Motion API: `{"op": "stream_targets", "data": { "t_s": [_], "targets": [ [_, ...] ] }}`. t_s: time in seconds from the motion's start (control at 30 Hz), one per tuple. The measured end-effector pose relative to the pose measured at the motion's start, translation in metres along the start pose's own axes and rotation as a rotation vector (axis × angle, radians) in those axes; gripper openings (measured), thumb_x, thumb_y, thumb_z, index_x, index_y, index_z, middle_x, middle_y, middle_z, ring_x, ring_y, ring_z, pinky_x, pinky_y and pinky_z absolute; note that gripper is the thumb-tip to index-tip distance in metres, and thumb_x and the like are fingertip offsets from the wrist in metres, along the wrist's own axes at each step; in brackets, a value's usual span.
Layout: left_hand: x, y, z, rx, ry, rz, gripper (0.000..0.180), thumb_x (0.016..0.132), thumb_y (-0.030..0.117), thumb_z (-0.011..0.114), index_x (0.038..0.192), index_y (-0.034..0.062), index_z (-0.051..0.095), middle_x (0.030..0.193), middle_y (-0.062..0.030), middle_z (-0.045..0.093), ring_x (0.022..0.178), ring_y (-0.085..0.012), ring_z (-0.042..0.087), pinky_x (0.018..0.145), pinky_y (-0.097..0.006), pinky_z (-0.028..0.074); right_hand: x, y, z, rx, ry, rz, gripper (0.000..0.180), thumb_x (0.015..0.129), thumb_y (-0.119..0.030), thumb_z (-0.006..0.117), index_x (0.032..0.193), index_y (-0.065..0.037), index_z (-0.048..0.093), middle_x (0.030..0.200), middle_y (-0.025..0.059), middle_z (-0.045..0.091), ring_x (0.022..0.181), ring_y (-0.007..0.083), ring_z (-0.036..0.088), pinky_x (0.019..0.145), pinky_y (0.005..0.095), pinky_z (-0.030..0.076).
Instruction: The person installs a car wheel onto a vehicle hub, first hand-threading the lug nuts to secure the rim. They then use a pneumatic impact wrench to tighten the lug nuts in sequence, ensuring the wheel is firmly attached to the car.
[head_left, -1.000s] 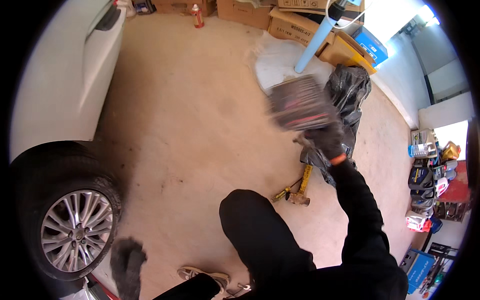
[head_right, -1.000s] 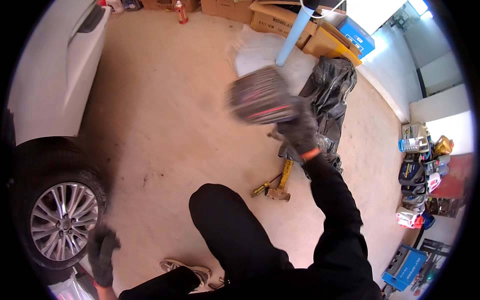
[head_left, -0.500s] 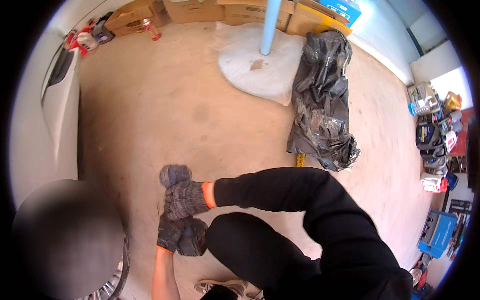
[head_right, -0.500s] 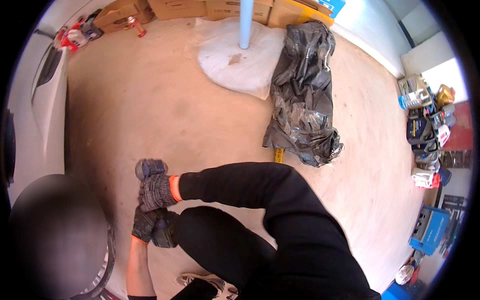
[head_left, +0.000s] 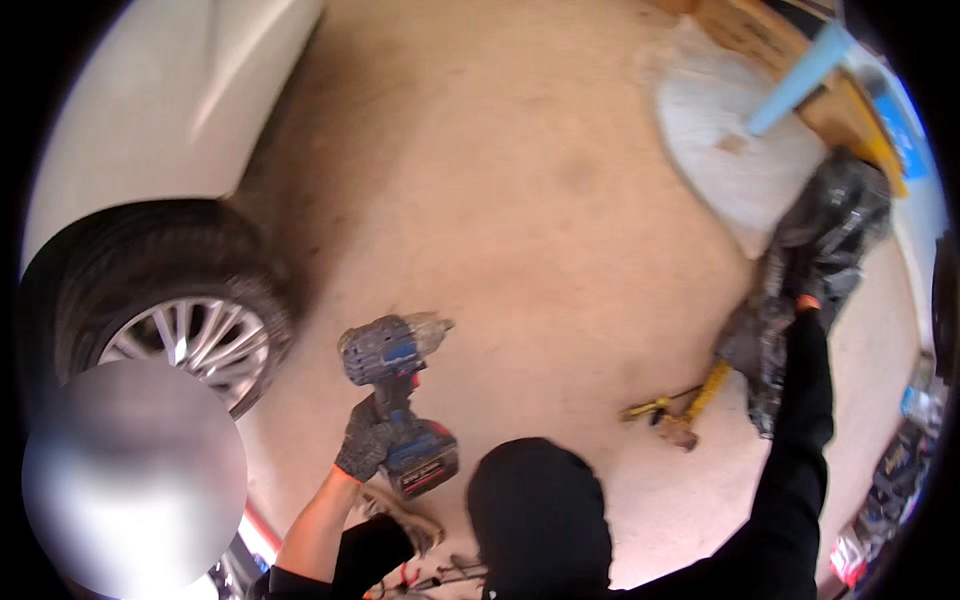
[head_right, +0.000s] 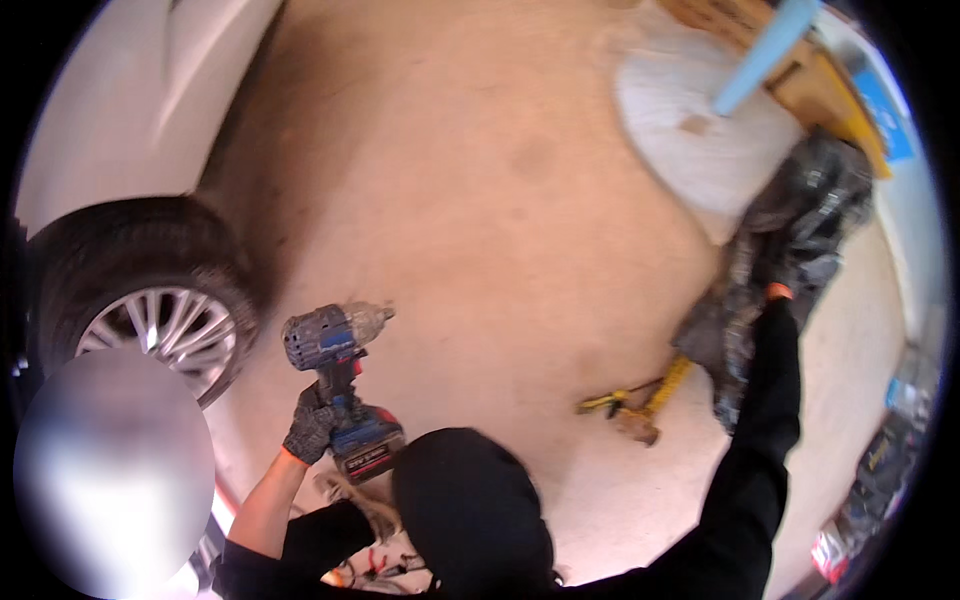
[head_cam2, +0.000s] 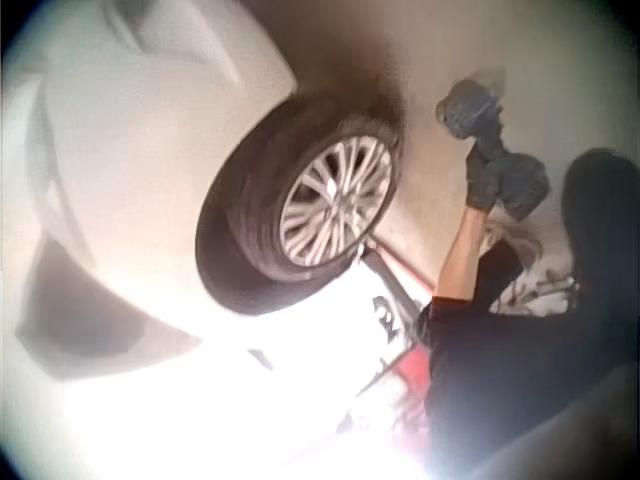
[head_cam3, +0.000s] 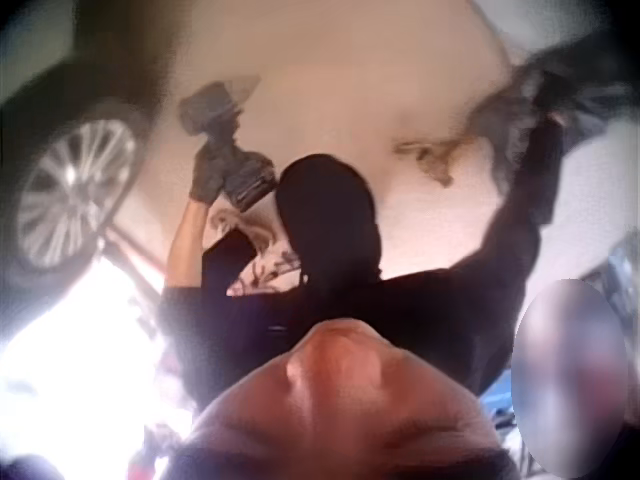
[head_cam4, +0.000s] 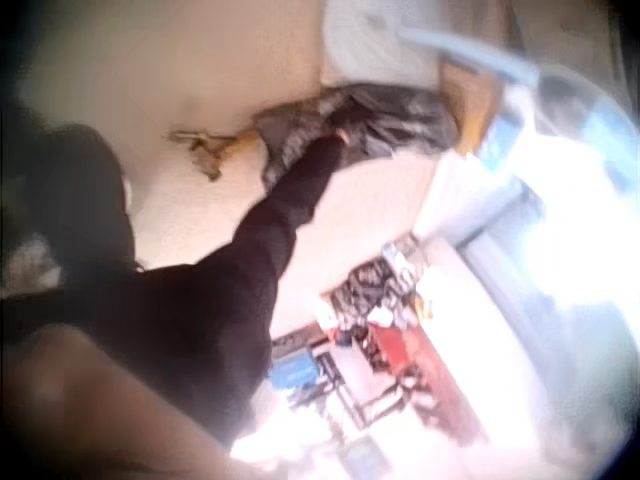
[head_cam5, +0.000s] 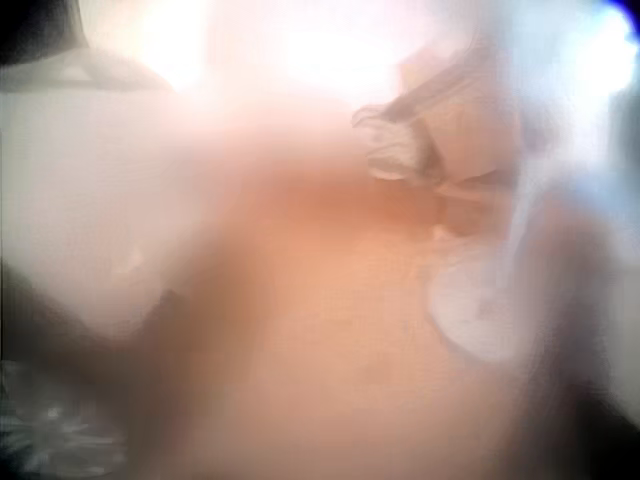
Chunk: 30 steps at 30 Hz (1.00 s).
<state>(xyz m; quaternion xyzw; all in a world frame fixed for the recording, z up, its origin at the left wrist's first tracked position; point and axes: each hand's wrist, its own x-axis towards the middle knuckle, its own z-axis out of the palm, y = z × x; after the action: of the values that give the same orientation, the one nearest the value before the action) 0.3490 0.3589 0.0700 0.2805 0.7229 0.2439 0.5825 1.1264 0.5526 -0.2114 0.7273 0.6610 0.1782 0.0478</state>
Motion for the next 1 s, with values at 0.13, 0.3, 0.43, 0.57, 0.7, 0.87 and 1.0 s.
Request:
{"op": "stream_targets", "data": {
  "t_s": [0.13,0.3,0.43,0.57,0.7,0.87,1.0],
  "targets": [
    [-0.072,0.022,-0.035,-0.068,0.145,0.053,0.036,0.074,0.009,0.071,0.106,0.0018,0.057,0.088,-0.005,0.062,0.083,-0.015,0.061,0.077,-0.031,0.05,-0.009,-0.041,-0.082,2.027,-0.346,0.763,0.043,0.09,-0.023,0.056,0.127,0.0,0.052,0.128,0.0081,0.054,0.108,0.015,0.053,0.087,0.0258,0.042],
    [-0.156,0.057,-0.065,-0.322,0.119,0.391,0.045,0.068,0.01,0.073,0.109,0.0033,0.055,0.087,-0.0082,0.063,0.085,-0.0192,0.062,0.078,-0.034,0.051,0.007,-0.173,-0.316,2.368,-0.55,0.182,0.055,0.079,-0.006,0.057,0.132,-0.006,0.041,0.099,0.0023,0.056,0.09,0.0184,0.057,0.082,0.0306,0.047],
    [-0.188,0.057,-0.083,-0.282,0.326,0.344,0.04,0.07,0.005,0.071,0.107,0.0017,0.056,0.085,-0.0104,0.066,0.078,-0.0198,0.063,0.077,-0.035,0.051,0.013,-0.35,-0.498,2.236,-0.626,-0.263,0.046,0.079,-0.003,0.06,0.122,-0.005,0.045,0.091,0.0027,0.054,0.084,0.015,0.055,0.081,0.0315,0.047],
    [-0.217,0.027,-0.108,-0.365,0.392,0.403,0.04,0.073,0.001,0.07,0.11,0.0009,0.057,0.088,-0.0107,0.067,0.083,-0.0206,0.065,0.076,-0.034,0.053,-0.031,-0.494,-0.618,1.993,-0.736,-0.98,0.042,0.082,-0.016,0.07,0.119,-0.005,0.053,0.102,0.0047,0.06,0.095,0.0132,0.057,0.085,0.029,0.047],
    [-0.246,-0.004,-0.128,-0.311,0.54,0.426,0.044,0.071,-0.003,0.073,0.112,0.0027,0.057,0.1,-0.0077,0.065,0.093,-0.0197,0.063,0.082,-0.035,0.054,-0.085,-0.553,-0.653,1.82,-0.758,-1.309,0.05,0.075,-0.023,0.076,0.118,-0.006,0.054,0.106,0.0079,0.063,0.094,0.0149,0.061,0.083,0.0292,0.048],
    [-0.257,-0.015,-0.148,-0.391,0.534,0.271,0.048,0.064,0.004,0.081,0.108,0.0083,0.062,0.1,-0.0025,0.065,0.09,-0.0155,0.061,0.08,-0.032,0.053,-0.091,-0.587,-0.656,1.838,-0.742,-1.465,0.052,0.068,-0.03,0.08,0.111,-0.008,0.06,0.103,0.0074,0.064,0.091,0.0208,0.063,0.082,0.0316,0.049],
    [-0.258,-0.016,-0.158,-0.239,0.492,0.341,0.048,0.064,0.013,0.083,0.108,0.0096,0.064,0.102,-0.0015,0.065,0.094,-0.0148,0.06,0.084,-0.032,0.049,-0.086,-0.587,-0.666,1.736,-0.447,-1.547,0.048,0.066,-0.03,0.08,0.106,-0.009,0.063,0.093,0.0088,0.063,0.083,0.027,0.062,0.074,0.0342,0.05]
  ]
}}
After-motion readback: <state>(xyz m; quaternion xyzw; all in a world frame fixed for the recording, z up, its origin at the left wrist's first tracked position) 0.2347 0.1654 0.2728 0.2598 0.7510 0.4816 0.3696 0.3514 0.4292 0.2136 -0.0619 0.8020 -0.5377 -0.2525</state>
